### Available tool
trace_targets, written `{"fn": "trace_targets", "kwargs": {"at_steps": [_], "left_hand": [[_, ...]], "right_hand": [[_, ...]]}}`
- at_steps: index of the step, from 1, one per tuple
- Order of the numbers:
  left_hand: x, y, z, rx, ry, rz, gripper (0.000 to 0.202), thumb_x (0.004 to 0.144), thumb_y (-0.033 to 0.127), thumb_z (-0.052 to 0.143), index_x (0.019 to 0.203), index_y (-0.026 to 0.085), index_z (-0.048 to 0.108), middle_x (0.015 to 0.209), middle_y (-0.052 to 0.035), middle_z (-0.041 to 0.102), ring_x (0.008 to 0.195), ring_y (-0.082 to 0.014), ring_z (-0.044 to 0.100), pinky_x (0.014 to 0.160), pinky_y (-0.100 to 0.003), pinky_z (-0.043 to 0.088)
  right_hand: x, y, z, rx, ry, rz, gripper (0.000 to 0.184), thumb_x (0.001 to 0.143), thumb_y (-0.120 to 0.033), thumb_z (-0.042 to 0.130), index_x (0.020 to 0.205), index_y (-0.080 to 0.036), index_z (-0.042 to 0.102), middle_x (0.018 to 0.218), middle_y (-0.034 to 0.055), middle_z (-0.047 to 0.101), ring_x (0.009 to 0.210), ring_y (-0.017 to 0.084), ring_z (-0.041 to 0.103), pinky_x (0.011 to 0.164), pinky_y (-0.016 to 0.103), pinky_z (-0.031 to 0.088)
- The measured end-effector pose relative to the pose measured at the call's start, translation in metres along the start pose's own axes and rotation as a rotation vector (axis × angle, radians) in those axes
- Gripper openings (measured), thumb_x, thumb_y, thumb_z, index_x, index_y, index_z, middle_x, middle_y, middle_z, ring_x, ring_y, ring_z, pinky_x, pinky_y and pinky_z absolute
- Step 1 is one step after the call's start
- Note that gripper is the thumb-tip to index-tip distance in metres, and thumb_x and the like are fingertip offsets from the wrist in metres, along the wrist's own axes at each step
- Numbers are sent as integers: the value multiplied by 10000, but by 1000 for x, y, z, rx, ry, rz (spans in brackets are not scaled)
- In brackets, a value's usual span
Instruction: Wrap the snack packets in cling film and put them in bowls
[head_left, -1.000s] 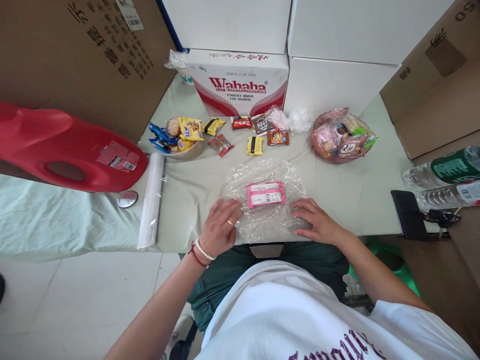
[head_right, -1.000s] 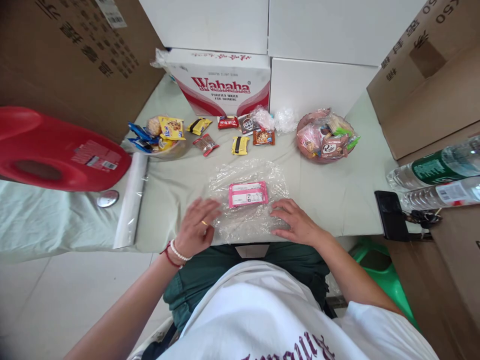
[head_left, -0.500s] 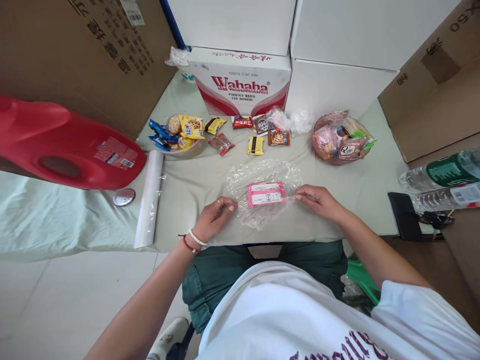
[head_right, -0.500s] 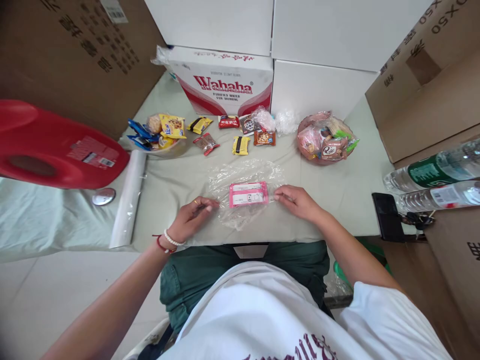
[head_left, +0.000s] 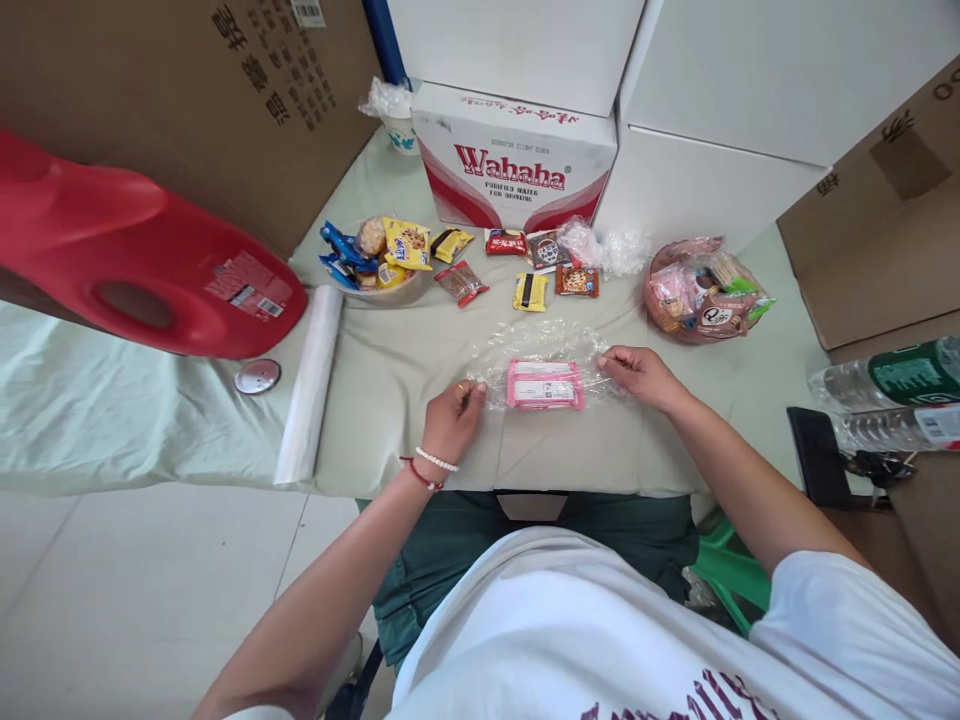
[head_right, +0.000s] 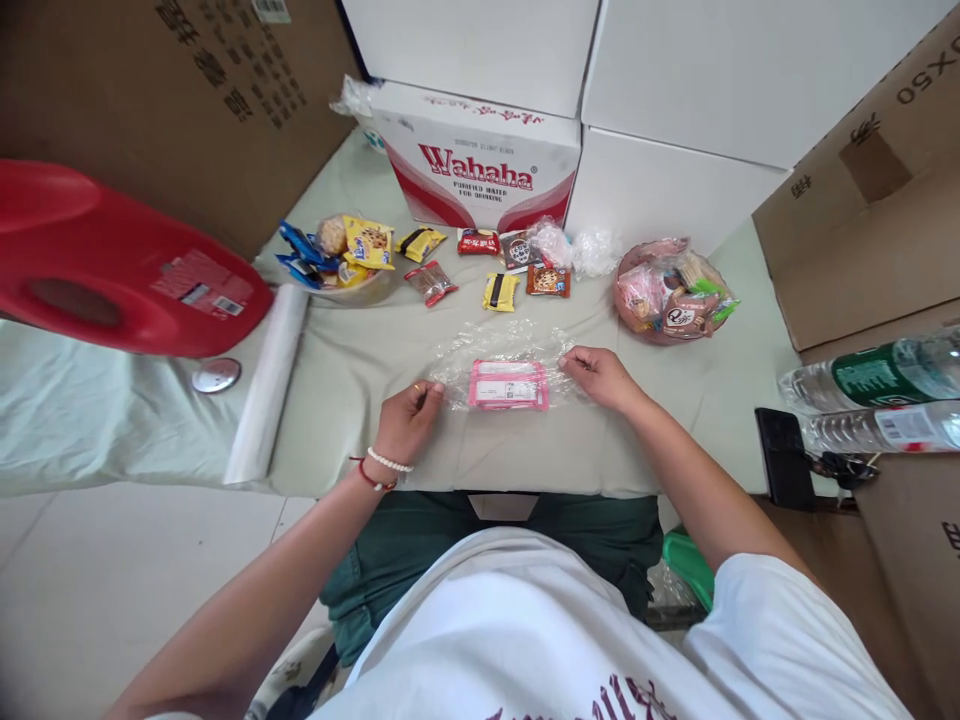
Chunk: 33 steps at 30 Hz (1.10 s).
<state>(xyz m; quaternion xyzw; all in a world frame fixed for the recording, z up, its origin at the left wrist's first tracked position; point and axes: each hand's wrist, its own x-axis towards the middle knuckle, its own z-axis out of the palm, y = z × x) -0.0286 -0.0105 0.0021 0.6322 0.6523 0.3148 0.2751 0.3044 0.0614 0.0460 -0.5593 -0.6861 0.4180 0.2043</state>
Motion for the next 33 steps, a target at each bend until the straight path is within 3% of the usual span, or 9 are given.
{"fn": "trace_targets", "kwargs": {"at_steps": [2, 5, 10, 15, 19, 21, 24, 28, 33], "left_hand": [[8, 2, 4, 93, 52, -56, 411, 976, 505, 460, 692, 233, 578, 653, -10, 611, 663, -179, 561, 682, -321, 449], [13, 6, 12, 234, 129, -33, 309, 944, 406, 524, 688, 236, 560, 725, -44, 627, 766, -224, 596, 778, -374, 456], [14, 10, 24, 386, 186, -86, 252, 928, 365, 557, 724, 230, 618, 881, -106, 627, 967, -317, 607, 859, -469, 460], [18, 11, 27, 392, 212, -137, 252, 909, 366, 597, 704, 226, 643, 932, -118, 592, 1016, -338, 579, 884, -499, 469], [18, 13, 26, 369, 233, -128, 211, 891, 352, 638, 732, 217, 666, 1085, -136, 606, 1119, -356, 539, 952, -514, 464], [18, 14, 26, 364, 223, -141, 198, 900, 350, 634, 765, 212, 678, 1163, -145, 605, 1173, -368, 517, 986, -525, 451], [17, 17, 27, 373, 192, -164, 200, 925, 354, 604, 968, 189, 708, 1207, -166, 603, 1204, -373, 512, 1013, -531, 438], [20, 14, 28, 381, 207, -161, 493, 917, 358, 607, 1353, 129, 613, 1226, -190, 606, 1206, -383, 522, 1031, -539, 436], [25, -1, 22, 233, 237, -130, 220, 905, 337, 614, 994, 221, 778, 1075, -117, 621, 1108, -315, 569, 1047, -486, 471]], "right_hand": [[4, 7, 1, -122, 20, 10, 459, 936, -619, 527, 774, -198, 612, 614, -35, 475, 579, 131, 406, 559, 261, 306], [11, 9, 1, -440, 90, -18, 322, 961, -448, 513, 855, -198, 686, 751, 34, 612, 703, 190, 520, 630, 296, 367], [45, -15, 3, -667, 233, -177, 338, 1007, -355, 471, 1100, -172, 739, 1072, 164, 675, 1041, 324, 580, 866, 413, 477], [103, -51, 29, -663, 24, -165, 512, 936, -476, 664, 1331, -150, 668, 1162, 159, 696, 1124, 342, 581, 937, 416, 476], [121, -67, 44, -580, -170, -65, 317, 880, -384, 735, 1116, -174, 762, 889, 58, 723, 875, 239, 628, 760, 305, 449], [113, -72, 44, -518, -203, -167, 227, 929, -300, 653, 1070, -175, 780, 851, 33, 719, 806, 199, 620, 739, 285, 430], [83, -74, 45, -567, -281, -485, 318, 991, -238, 541, 1217, -205, 763, 912, 54, 726, 884, 218, 615, 800, 306, 436], [32, -67, 55, -823, -431, -710, 407, 1040, -250, 486, 1389, -323, 682, 1095, 107, 673, 931, 247, 583, 773, 326, 433], [2, -51, 68, -905, -353, -688, 481, 1047, -166, 423, 1438, -358, 628, 1241, 118, 623, 1030, 277, 572, 868, 385, 456]]}}
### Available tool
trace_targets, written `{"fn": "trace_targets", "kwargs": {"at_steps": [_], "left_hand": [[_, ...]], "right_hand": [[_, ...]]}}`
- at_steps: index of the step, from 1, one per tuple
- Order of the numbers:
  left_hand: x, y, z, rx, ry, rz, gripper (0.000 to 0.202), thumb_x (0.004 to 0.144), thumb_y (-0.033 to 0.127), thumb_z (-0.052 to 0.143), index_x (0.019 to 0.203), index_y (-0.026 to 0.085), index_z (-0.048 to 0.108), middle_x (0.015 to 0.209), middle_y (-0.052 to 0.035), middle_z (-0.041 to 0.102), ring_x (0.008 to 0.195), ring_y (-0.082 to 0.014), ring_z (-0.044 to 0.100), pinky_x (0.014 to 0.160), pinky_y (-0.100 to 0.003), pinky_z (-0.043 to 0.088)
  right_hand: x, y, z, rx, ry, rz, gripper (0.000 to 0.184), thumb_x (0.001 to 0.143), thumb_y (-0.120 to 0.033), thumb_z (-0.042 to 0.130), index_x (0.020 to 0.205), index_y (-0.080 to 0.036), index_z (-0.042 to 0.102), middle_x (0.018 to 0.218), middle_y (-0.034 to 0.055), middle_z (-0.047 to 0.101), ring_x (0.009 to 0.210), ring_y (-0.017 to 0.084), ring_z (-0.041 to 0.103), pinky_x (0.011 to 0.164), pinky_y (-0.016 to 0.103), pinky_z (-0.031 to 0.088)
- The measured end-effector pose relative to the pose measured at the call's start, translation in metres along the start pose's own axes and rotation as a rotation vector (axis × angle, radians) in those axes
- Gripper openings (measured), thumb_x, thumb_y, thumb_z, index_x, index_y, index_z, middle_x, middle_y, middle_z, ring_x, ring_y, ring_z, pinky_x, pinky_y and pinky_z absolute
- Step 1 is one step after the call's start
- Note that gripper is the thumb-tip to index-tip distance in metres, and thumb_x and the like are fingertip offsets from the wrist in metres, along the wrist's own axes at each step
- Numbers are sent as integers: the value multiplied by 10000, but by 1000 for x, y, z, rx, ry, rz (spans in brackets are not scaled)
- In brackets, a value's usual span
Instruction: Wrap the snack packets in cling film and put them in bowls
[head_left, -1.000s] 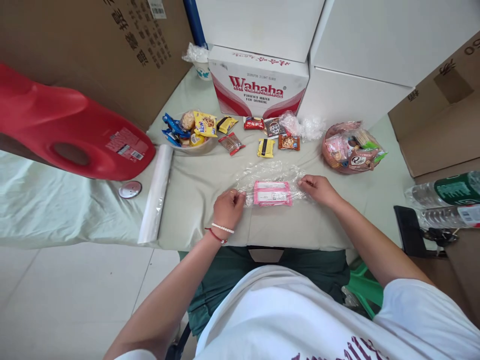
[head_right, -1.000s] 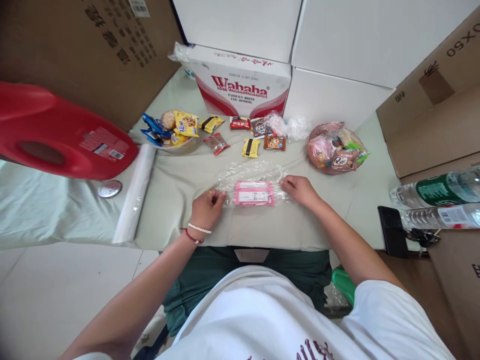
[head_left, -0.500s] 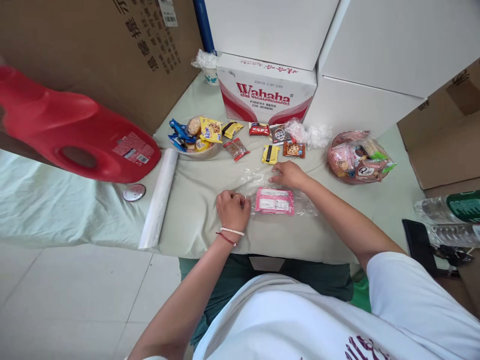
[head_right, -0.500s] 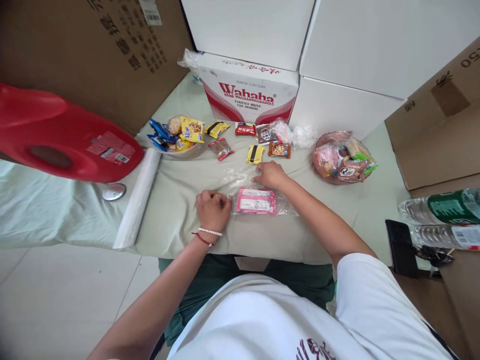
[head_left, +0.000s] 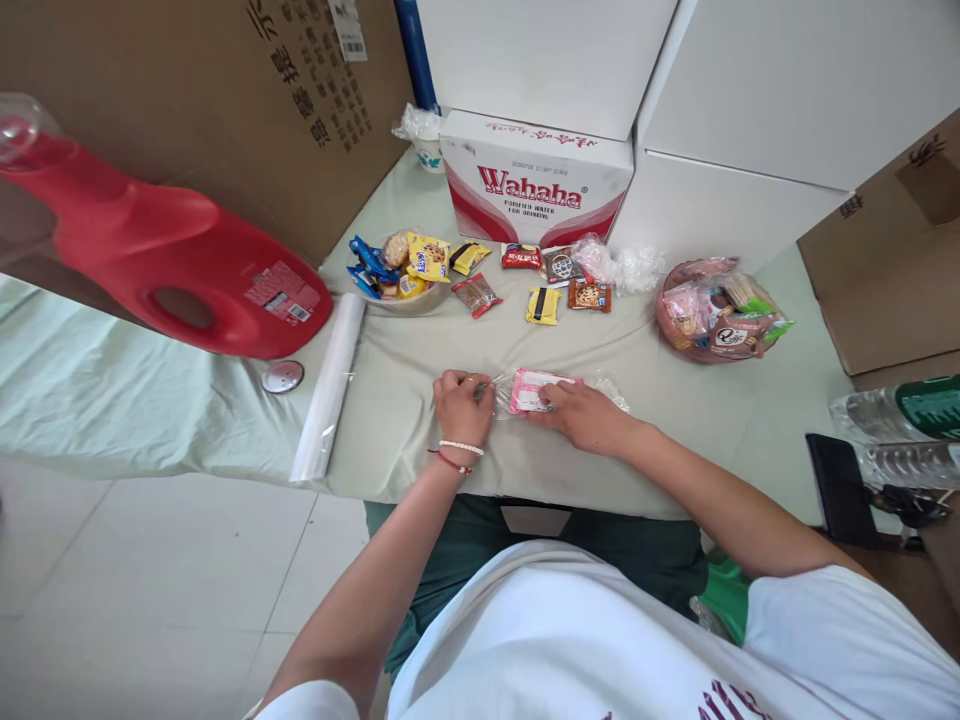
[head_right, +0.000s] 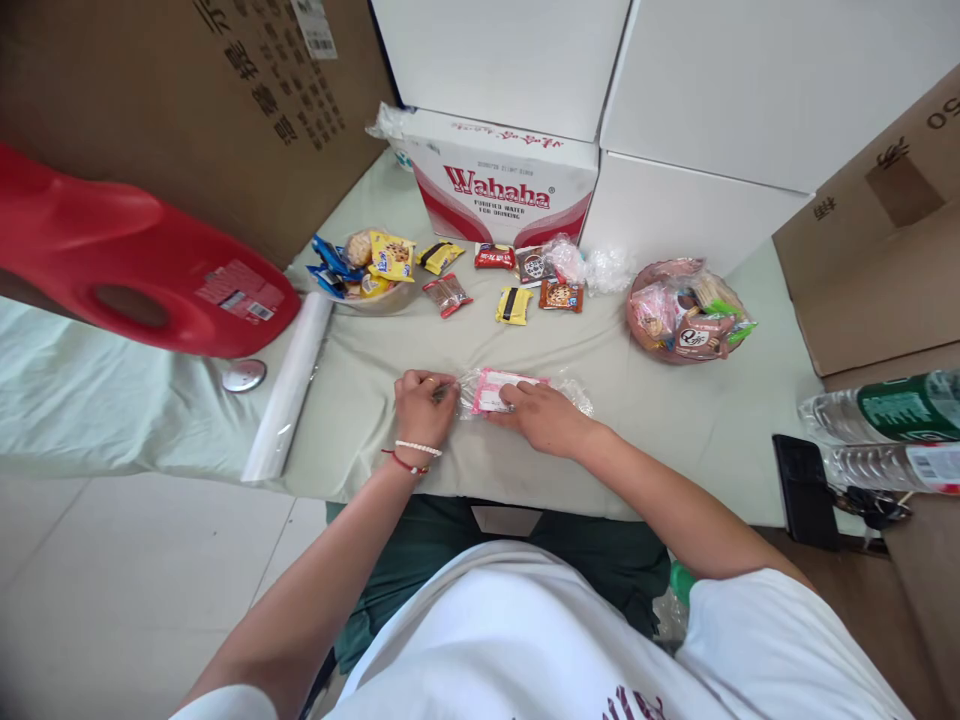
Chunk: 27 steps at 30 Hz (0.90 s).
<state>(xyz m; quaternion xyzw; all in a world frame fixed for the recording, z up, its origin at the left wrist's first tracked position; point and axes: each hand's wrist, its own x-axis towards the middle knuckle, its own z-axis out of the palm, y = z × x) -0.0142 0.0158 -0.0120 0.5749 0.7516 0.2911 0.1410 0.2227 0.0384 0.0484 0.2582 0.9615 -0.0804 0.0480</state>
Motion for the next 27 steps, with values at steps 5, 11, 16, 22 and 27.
{"fn": "trace_targets", "kwargs": {"at_steps": [5, 11, 16, 22, 27], "left_hand": [[1, -13, -3, -223, 2, -12, 248, 862, 285, 628, 1066, 188, 729, 1101, -97, 617, 1075, -246, 620, 1037, -417, 511], [13, -5, -3, -293, 35, 140, 1059, 660, 166, 756, 1619, 230, 312, 1409, -109, 602, 1357, -306, 505, 1203, -516, 356], [27, -7, -15, -377, -59, 326, 340, 757, 136, 595, 1008, 268, 783, 838, -26, 693, 1045, -240, 602, 1079, -454, 439], [7, -19, -30, -111, -215, 318, 248, 768, 123, 540, 609, 254, 677, 791, -20, 698, 1005, -230, 615, 1080, -453, 418], [-8, -8, -13, 23, -100, 93, 283, 940, 382, 511, 863, 203, 717, 958, -118, 685, 1043, -317, 599, 1027, -539, 442]], "right_hand": [[-8, 1, 14, 130, 136, 1, 536, 1021, -157, 451, 1547, -257, 483, 1382, 148, 591, 1201, 304, 538, 1009, 472, 458], [-4, 4, 33, 199, 258, 18, 578, 991, -127, 476, 1566, -157, 422, 1314, 184, 591, 1182, 308, 531, 960, 460, 474], [3, 1, 40, 193, 263, 91, 543, 976, -59, 481, 1484, -236, 556, 1148, 111, 621, 1014, 258, 524, 891, 389, 436], [2, -6, 40, 251, 289, 152, 523, 964, -41, 500, 1413, -274, 631, 1117, 82, 611, 981, 240, 487, 873, 358, 390], [-1, -11, 39, 254, 286, 192, 549, 930, -43, 530, 1420, -272, 623, 1136, 83, 606, 1000, 244, 478, 884, 362, 390]]}}
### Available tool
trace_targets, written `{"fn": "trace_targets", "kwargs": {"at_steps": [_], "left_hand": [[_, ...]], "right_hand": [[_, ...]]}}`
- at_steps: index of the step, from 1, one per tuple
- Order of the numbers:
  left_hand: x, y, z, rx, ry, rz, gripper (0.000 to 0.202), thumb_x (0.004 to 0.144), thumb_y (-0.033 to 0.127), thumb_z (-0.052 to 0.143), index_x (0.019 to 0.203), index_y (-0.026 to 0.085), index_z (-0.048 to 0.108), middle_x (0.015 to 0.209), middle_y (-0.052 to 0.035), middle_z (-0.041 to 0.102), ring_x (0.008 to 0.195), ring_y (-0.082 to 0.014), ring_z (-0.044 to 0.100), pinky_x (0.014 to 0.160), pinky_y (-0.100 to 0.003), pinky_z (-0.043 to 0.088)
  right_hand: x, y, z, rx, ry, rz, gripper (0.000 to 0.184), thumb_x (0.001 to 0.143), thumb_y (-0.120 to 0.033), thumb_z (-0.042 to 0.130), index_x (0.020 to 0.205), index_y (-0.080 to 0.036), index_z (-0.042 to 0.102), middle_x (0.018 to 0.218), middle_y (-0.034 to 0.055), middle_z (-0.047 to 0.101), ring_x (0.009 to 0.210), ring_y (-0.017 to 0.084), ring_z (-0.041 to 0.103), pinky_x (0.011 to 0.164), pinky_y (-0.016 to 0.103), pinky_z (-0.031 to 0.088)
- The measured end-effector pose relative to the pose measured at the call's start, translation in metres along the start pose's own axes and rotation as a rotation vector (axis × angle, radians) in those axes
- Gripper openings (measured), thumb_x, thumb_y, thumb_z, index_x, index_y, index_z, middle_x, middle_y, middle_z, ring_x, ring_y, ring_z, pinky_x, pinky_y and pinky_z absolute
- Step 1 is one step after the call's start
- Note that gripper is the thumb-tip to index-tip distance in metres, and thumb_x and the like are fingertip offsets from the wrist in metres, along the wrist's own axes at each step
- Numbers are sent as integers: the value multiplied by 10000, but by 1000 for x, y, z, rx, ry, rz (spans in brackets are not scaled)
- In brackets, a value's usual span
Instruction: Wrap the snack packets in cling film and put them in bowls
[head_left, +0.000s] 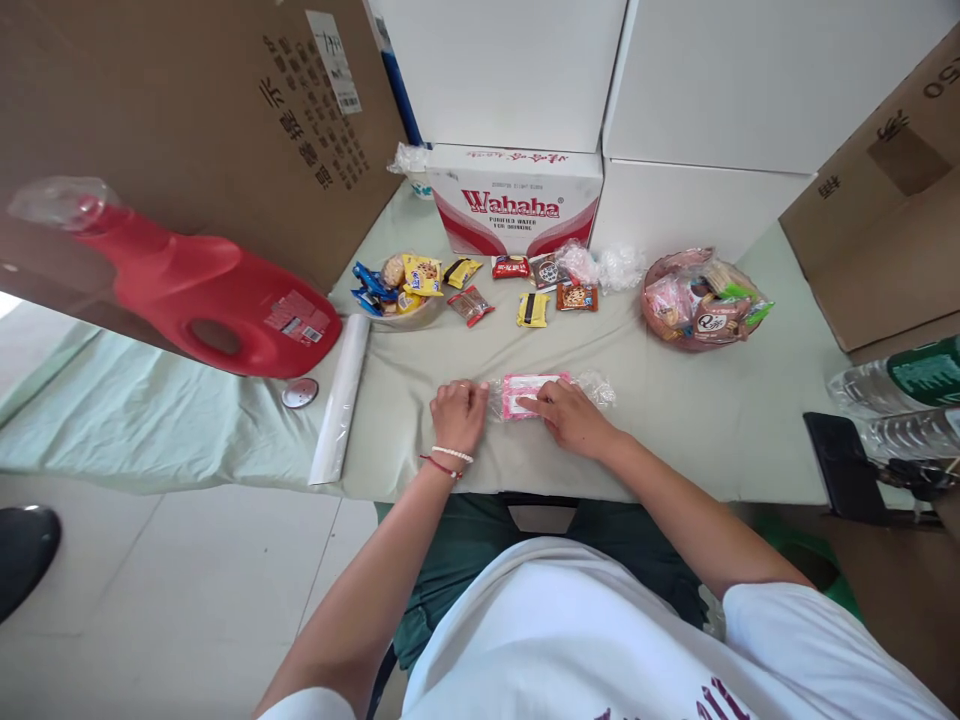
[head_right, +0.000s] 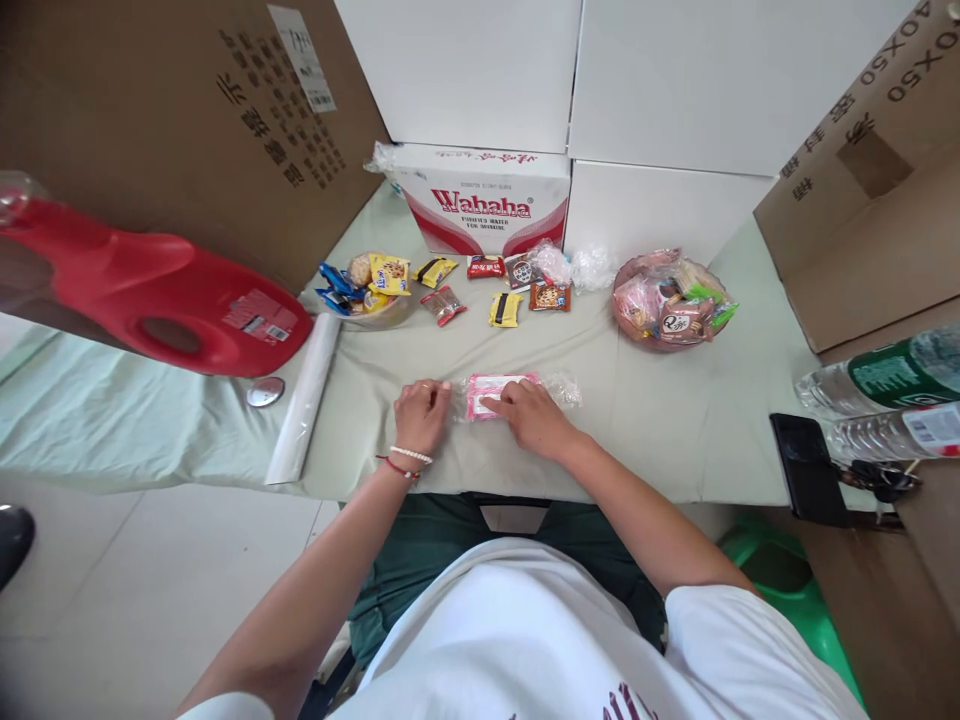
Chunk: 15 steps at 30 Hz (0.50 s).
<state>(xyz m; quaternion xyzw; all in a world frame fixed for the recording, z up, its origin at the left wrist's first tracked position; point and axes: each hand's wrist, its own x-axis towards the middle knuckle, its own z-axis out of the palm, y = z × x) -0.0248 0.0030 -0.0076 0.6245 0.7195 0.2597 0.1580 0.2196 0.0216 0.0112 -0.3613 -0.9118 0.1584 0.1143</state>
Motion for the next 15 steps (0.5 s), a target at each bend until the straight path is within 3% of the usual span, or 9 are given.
{"fn": "trace_targets", "kwargs": {"at_steps": [3, 6, 8, 10, 12, 15], "left_hand": [[-4, 7, 10, 134, 113, -87, 467, 824, 461, 707, 1191, 173, 694, 1218, -193, 612, 1259, -415, 511, 1073, -611, 401], [-8, 7, 11, 152, 135, -4, 260, 825, 366, 717, 1044, 228, 733, 1294, -149, 578, 1441, -399, 394, 1195, -589, 316], [-9, 5, 7, 79, 168, 19, 101, 845, 312, 669, 882, 226, 708, 1270, -125, 586, 1449, -355, 410, 1212, -532, 332], [-9, 4, 1, -17, 158, 21, 86, 857, 292, 617, 824, 227, 663, 1167, -110, 618, 1286, -295, 558, 1123, -451, 442], [-9, 7, -6, -92, 82, 22, 108, 873, 310, 572, 808, 240, 621, 966, -64, 641, 987, -230, 649, 944, -374, 522], [-10, 21, -14, -149, -30, -32, 135, 872, 343, 558, 772, 253, 560, 681, 24, 574, 666, -173, 577, 726, -304, 490]], "right_hand": [[-1, -2, 2, 6, 23, 16, 568, 931, -50, 540, 1443, -286, 606, 1157, 82, 608, 1011, 240, 476, 896, 362, 391], [-1, -2, 4, -2, 29, 30, 560, 933, -51, 542, 1429, -300, 618, 1148, 79, 609, 1000, 240, 467, 875, 358, 380], [-1, -3, 5, -3, 28, 44, 556, 927, -40, 541, 1407, -303, 636, 1134, 76, 608, 988, 240, 463, 855, 353, 367], [-1, -4, 6, 0, 32, 59, 545, 925, -30, 541, 1379, -307, 660, 1123, 72, 606, 974, 237, 460, 838, 348, 352], [-1, -5, 5, 3, 32, 72, 519, 932, -31, 541, 1344, -310, 686, 1108, 66, 603, 956, 233, 455, 823, 343, 338], [-2, -7, 4, 4, 20, 84, 481, 960, -46, 528, 1317, -315, 706, 1084, 61, 600, 953, 233, 451, 809, 342, 325]]}}
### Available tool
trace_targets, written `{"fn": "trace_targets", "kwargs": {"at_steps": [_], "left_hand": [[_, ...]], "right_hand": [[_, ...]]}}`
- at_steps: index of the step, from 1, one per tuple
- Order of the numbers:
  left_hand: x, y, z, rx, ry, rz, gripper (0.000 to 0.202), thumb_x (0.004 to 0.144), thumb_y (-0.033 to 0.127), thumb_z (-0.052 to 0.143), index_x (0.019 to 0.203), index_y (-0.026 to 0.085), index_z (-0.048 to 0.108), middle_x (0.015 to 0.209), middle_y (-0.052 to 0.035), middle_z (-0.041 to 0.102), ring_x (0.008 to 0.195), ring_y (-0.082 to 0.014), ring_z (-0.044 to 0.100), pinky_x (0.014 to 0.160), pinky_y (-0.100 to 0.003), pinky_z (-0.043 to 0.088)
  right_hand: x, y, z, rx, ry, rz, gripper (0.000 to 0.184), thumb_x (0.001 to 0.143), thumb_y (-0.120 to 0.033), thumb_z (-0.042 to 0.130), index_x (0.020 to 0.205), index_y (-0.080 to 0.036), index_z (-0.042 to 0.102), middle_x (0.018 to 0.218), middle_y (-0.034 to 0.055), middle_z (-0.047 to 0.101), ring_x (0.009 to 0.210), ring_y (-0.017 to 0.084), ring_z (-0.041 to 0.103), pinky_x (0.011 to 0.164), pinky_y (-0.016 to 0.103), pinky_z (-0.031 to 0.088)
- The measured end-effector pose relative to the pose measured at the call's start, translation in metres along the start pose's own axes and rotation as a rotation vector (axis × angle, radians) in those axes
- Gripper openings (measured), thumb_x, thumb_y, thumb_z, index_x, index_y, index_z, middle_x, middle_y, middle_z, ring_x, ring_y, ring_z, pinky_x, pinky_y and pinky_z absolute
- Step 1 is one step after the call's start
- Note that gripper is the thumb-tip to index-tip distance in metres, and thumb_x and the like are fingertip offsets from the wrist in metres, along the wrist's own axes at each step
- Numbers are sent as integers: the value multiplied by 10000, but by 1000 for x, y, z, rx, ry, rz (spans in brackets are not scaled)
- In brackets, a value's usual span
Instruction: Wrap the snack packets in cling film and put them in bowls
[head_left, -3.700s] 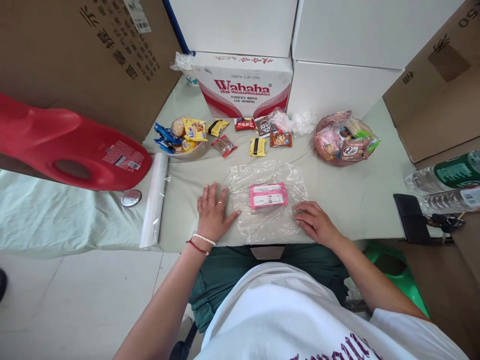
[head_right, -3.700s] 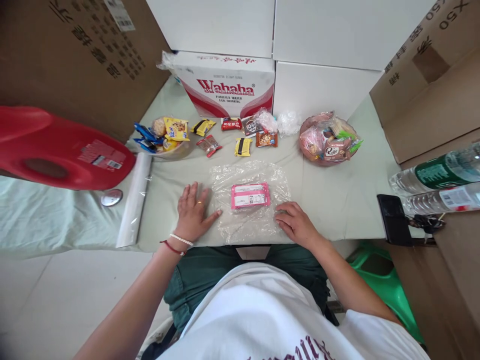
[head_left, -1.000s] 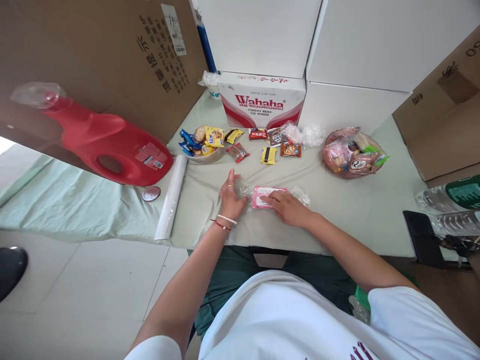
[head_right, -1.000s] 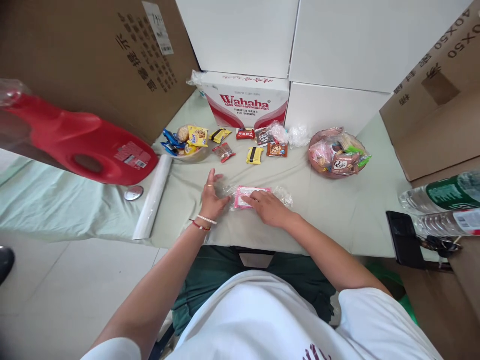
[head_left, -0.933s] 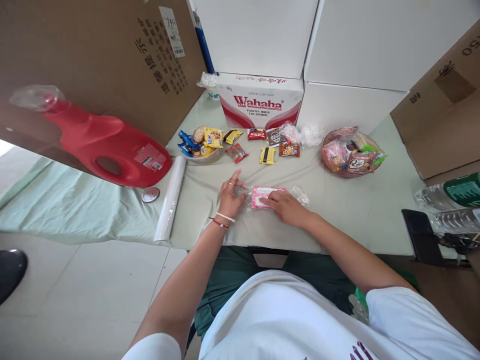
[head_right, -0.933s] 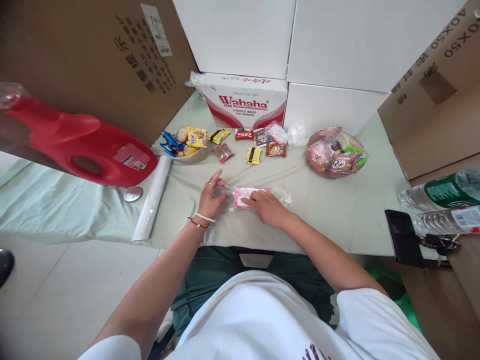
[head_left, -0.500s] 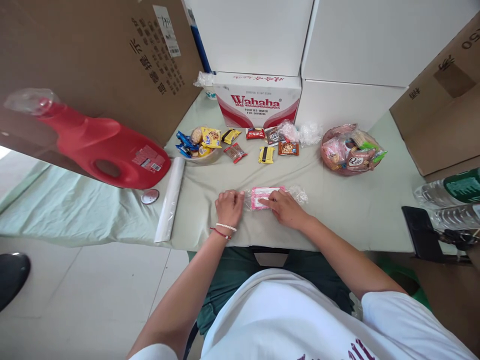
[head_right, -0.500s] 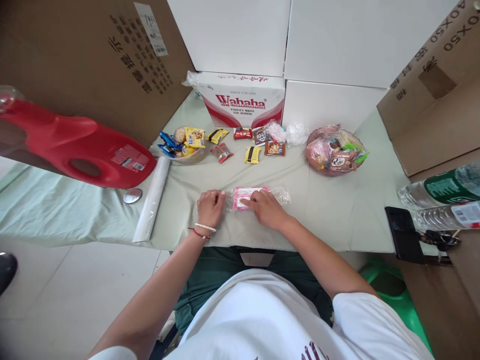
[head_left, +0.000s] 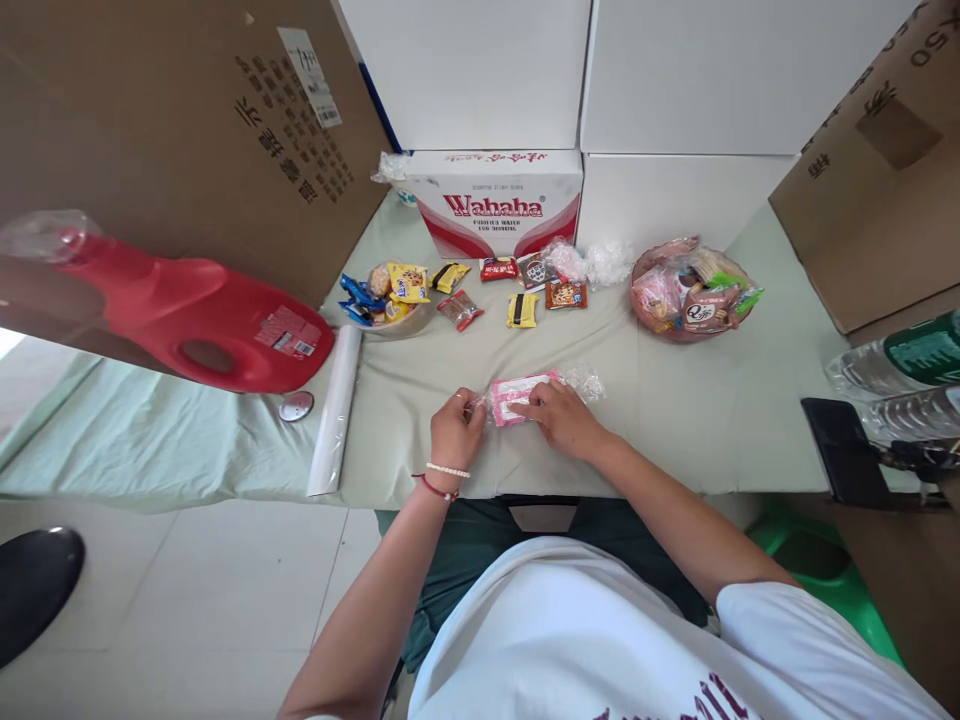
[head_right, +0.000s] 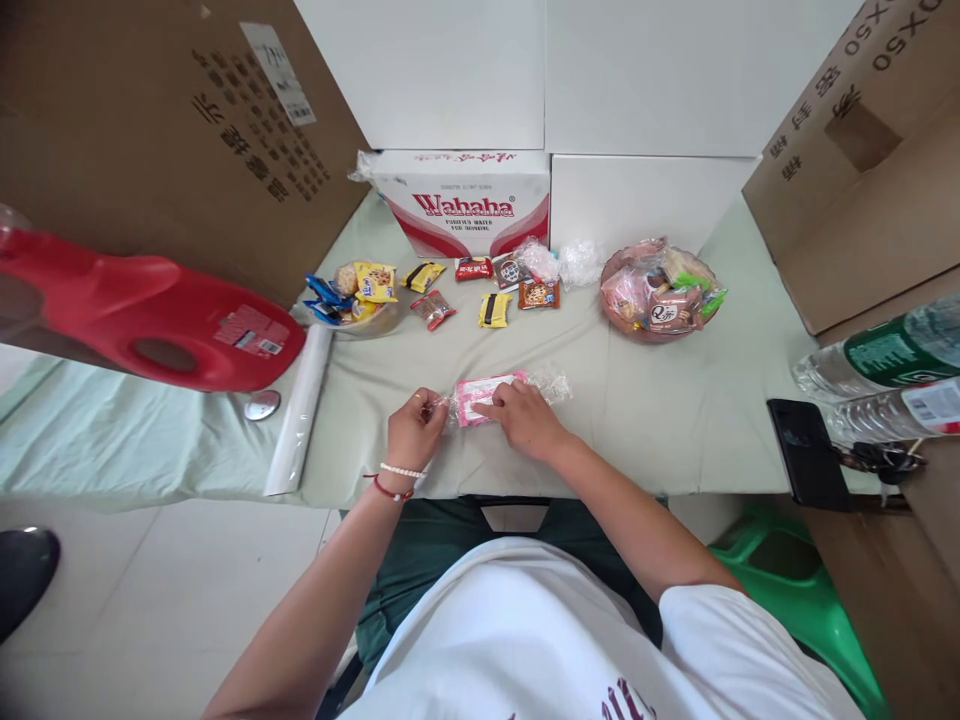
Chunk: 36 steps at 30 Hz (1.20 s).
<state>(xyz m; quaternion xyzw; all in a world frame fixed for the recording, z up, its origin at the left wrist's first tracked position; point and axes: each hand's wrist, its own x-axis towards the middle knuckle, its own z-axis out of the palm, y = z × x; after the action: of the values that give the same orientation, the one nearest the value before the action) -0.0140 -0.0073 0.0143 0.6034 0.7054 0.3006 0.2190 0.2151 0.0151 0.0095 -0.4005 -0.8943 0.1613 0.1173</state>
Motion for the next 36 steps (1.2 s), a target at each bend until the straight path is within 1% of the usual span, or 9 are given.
{"fn": "trace_targets", "kwargs": {"at_steps": [6, 12, 14, 16, 18, 23, 26, 31, 36], "left_hand": [[1, 35, 22, -82, -3, -34, 110, 855, 317, 585, 809, 228, 628, 716, 3, 630, 673, -171, 606, 722, -300, 514], [-23, 48, 52, 73, 7, 225, 356, 938, 209, 476, 1208, 125, 692, 1169, -166, 645, 1111, -272, 639, 1033, -438, 523], [-35, 50, 59, 231, -15, 292, 464, 930, 199, 501, 1365, 80, 607, 1351, -228, 591, 1207, -319, 594, 1045, -478, 510], [-44, 51, 65, 376, -43, 302, 584, 909, 187, 525, 1481, 69, 508, 1483, -258, 523, 1259, -354, 562, 1019, -496, 512], [-49, 52, 71, 467, -59, 286, 663, 892, 176, 524, 1543, 79, 440, 1539, -263, 491, 1268, -363, 558, 979, -493, 523], [-49, 51, 75, 528, -64, 276, 701, 909, 194, 505, 1596, 126, 385, 1578, -223, 487, 1240, -347, 578, 941, -478, 528], [-49, 52, 75, 525, -85, 273, 709, 914, 189, 503, 1609, 146, 369, 1594, -206, 477, 1216, -343, 586, 929, -485, 528], [-50, 53, 74, 519, -87, 284, 689, 919, 179, 523, 1596, 158, 396, 1584, -198, 491, 1191, -335, 593, 912, -477, 513], [-46, 53, 76, 500, -71, 339, 590, 969, 159, 452, 1558, 117, 457, 1526, -218, 550, 1195, -350, 599, 903, -490, 502]], "right_hand": [[-2, -5, 1, 6, 12, 14, 448, 991, -66, 481, 1306, -289, 709, 1075, 75, 604, 970, 245, 458, 834, 362, 357], [-13, 5, 0, 281, 176, -61, 407, 962, -105, 487, 1314, -209, 664, 1175, 106, 626, 1069, 245, 541, 948, 390, 463], [-20, 15, -4, 349, 308, 103, 397, 990, -168, 470, 1349, -208, 636, 1270, 128, 598, 1119, 246, 571, 962, 391, 492], [-28, 25, -7, 273, 420, 385, 395, 1002, -263, 494, 1366, -187, 626, 1343, 166, 553, 1155, 285, 566, 964, 432, 502], [-36, 35, -7, 156, 421, 570, 400, 960, -338, 581, 1310, -165, 664, 1329, 190, 554, 1151, 335, 543, 981, 492, 487], [-52, 42, -7, 189, 417, 624, 172, 873, -340, 660, 959, -202, 720, 1139, 150, 630, 1114, 335, 530, 1016, 511, 453], [-54, 32, -17, 354, 454, 652, 169, 886, -363, 615, 926, -209, 671, 1037, 109, 657, 938, 264, 601, 866, 399, 503], [-22, 5, -42, 441, 379, 650, 185, 915, -407, 591, 909, -225, 623, 715, -21, 627, 651, 172, 554, 653, 276, 425], [34, -22, -43, 109, 174, 580, 123, 927, -266, 596, 969, -193, 686, 896, 77, 706, 792, 217, 637, 732, 311, 459]]}}
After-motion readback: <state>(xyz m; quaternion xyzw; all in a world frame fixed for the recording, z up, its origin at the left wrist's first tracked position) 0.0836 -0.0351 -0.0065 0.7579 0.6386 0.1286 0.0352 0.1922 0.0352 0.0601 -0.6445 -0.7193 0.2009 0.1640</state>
